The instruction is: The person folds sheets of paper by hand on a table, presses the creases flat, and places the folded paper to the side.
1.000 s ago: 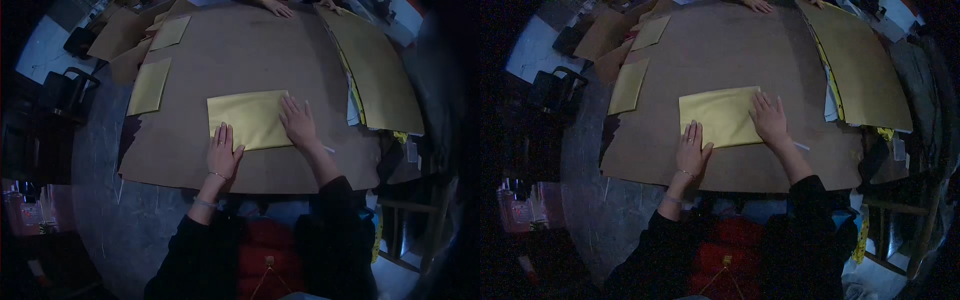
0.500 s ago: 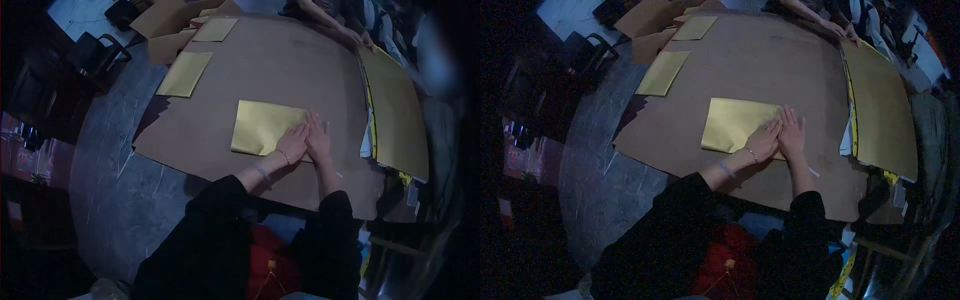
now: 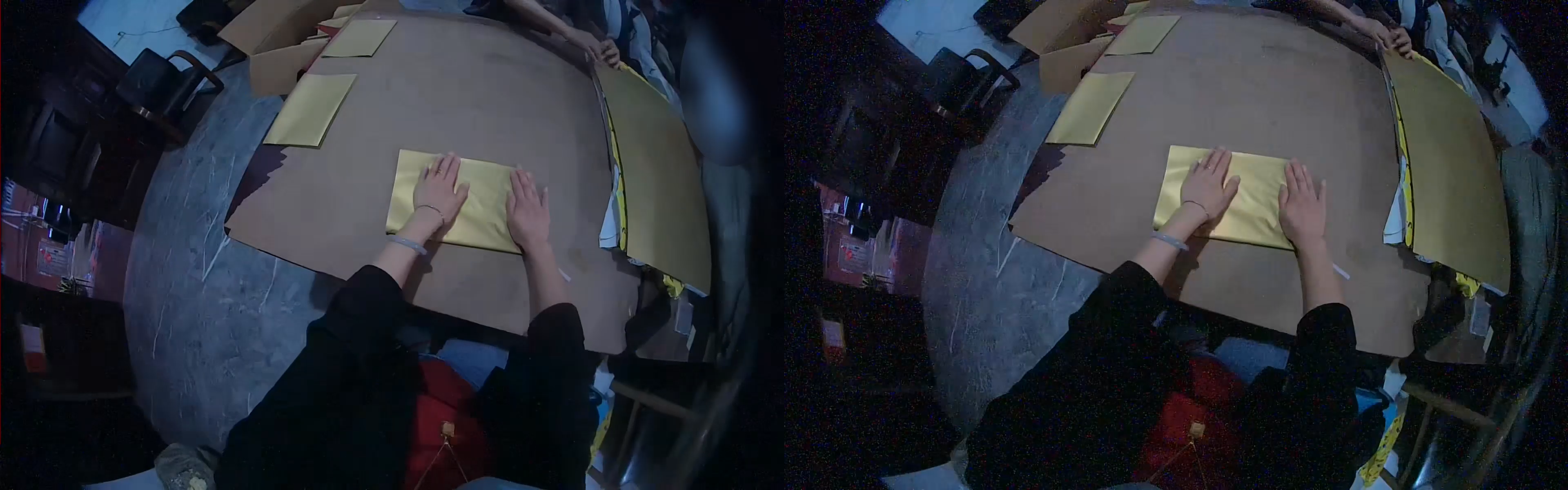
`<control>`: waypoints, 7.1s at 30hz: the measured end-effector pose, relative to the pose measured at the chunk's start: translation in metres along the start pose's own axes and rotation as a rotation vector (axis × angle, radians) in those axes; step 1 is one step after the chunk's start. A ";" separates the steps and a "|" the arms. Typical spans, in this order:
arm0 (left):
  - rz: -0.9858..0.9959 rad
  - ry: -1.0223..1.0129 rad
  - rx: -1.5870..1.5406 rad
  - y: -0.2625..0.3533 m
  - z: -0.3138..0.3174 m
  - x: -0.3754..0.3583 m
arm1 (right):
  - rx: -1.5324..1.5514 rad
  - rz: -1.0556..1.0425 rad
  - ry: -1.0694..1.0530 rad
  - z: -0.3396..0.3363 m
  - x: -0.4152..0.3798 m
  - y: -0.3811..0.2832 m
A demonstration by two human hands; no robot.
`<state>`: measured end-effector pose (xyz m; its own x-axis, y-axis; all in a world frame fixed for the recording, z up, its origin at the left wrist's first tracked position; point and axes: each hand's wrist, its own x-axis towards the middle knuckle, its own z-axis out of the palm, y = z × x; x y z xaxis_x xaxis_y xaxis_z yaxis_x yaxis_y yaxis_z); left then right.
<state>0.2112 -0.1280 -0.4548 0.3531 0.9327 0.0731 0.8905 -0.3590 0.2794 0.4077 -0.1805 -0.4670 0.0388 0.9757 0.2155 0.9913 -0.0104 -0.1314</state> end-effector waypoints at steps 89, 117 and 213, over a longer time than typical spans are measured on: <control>-0.486 -0.084 -0.824 -0.081 -0.045 -0.070 | 0.429 0.018 0.217 -0.022 -0.011 0.001; -0.437 -0.045 -1.525 -0.011 -0.042 -0.156 | 2.131 0.761 -0.693 -0.048 -0.140 -0.146; 0.174 -0.426 0.138 -0.031 -0.018 0.069 | 0.272 0.657 0.429 -0.059 -0.164 0.083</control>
<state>0.2032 -0.0520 -0.4413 0.5607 0.7720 -0.2994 0.8274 -0.5364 0.1663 0.4910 -0.3548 -0.4565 0.6984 0.6206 0.3565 0.6872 -0.4423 -0.5763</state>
